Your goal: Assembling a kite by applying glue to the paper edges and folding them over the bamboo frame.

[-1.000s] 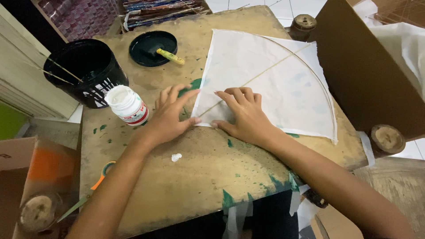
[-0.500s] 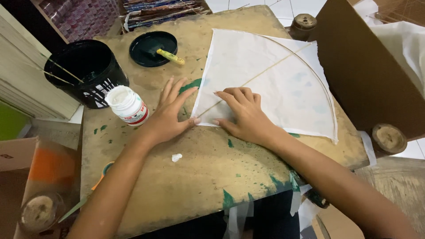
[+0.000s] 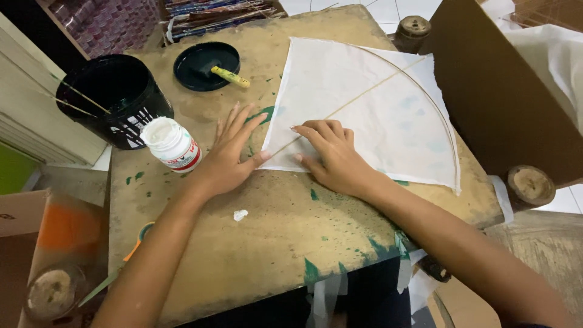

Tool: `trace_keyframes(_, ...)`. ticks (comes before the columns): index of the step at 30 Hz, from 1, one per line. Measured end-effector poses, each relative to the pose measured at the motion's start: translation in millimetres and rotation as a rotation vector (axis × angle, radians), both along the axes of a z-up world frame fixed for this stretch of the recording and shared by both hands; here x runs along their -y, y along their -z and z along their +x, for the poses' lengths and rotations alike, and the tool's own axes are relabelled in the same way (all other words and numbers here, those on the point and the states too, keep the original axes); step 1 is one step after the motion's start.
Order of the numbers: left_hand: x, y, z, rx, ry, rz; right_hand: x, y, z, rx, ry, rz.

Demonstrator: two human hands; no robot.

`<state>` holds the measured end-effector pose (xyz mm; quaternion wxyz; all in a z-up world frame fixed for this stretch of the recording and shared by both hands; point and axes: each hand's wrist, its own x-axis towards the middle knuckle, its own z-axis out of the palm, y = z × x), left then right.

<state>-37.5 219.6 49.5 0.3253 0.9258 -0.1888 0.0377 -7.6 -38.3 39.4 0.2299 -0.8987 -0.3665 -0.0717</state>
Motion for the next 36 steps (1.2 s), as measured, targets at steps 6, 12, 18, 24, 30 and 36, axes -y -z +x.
trace_keyframes(6, 5.1, 0.9, 2.0, 0.049, 0.000, 0.149, 0.1, -1.1, 0.9, -0.045, -0.003, 0.004)
trace_keyframes(12, 6.8, 4.4, 0.5, -0.035, -0.019, 0.164, -0.3, -6.9, -2.7, -0.037, -0.037, 0.031)
trace_keyframes(18, 6.1, -3.9, -3.7, -0.043, 0.004, 0.188, 2.8, -7.6, 0.1, -0.020, -0.038, 0.053)
trace_keyframes(24, 3.8, -6.7, -3.9, -0.055, 0.028, 0.180, 9.0, -15.2, 0.3, -0.004, -0.070, 0.228)
trace_keyframes(30, -15.6, -14.8, 0.5, -0.063, -0.046, 0.149, 17.7, -25.7, 3.5, 0.041, -0.086, 0.286)
trace_keyframes(36, -7.8, 8.0, 1.5, 0.207, -0.035, 0.091, 30.2, -36.4, 4.0, 0.095, -0.070, 0.290)
